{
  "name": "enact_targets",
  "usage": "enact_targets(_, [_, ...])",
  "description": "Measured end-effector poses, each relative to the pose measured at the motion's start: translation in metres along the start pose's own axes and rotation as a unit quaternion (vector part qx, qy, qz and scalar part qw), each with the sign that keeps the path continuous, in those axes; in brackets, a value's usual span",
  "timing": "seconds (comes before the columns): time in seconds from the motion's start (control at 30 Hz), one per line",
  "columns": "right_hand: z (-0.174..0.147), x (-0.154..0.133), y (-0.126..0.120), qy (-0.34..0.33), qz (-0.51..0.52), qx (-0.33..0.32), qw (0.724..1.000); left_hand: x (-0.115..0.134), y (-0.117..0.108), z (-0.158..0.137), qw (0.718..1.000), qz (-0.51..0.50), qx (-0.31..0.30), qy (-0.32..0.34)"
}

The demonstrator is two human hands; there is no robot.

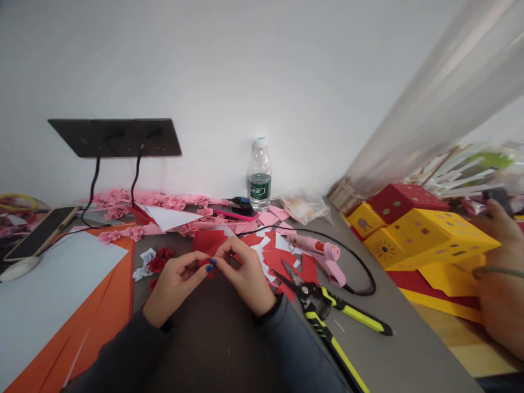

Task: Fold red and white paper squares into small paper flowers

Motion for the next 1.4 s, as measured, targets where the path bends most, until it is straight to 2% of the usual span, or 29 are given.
enact_targets(0.23, [0.000, 0.005, 0.001, 0.008, 0.021, 0.000, 1.000, -0.004, -0.006, 0.002, 0.997, -0.071, 0.031, -0.015])
enact_targets(0.4, [0.001, 0.009, 0.005, 0.027, 0.034, -0.025, 0.999, -0.001, -0.012, 0.003, 0.996, -0.070, 0.056, -0.017])
enact_targets(0.63, [0.001, 0.022, 0.011, 0.086, 0.114, -0.043, 0.989, 0.000, -0.006, 0.001, 0.997, -0.068, 0.029, -0.008])
enact_targets(1.0, [-0.003, 0.021, 0.021, 0.102, 0.065, -0.097, 0.988, 0.006, -0.003, 0.002, 1.000, -0.003, 0.007, 0.021])
enact_targets(1.1, [-0.005, 0.021, 0.024, 0.103, 0.081, -0.107, 0.986, 0.003, -0.002, 0.002, 0.999, -0.033, 0.008, 0.011])
enact_targets(1.23, [-0.004, 0.021, 0.019, 0.087, 0.107, -0.071, 0.988, -0.005, 0.000, 0.004, 0.992, -0.124, 0.009, -0.025])
enact_targets(1.4, [-0.005, 0.018, 0.022, 0.091, 0.102, -0.087, 0.987, -0.001, -0.004, 0.005, 0.994, -0.101, 0.025, -0.011])
Point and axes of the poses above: each hand's wrist, its own z-axis towards the middle knuckle, its own y-axis out of the palm, x = y × z, the point moved 10 cm from there along z, towards the middle knuckle, and after that the axes turned 3 degrees about -z, right-handed, at the moved point
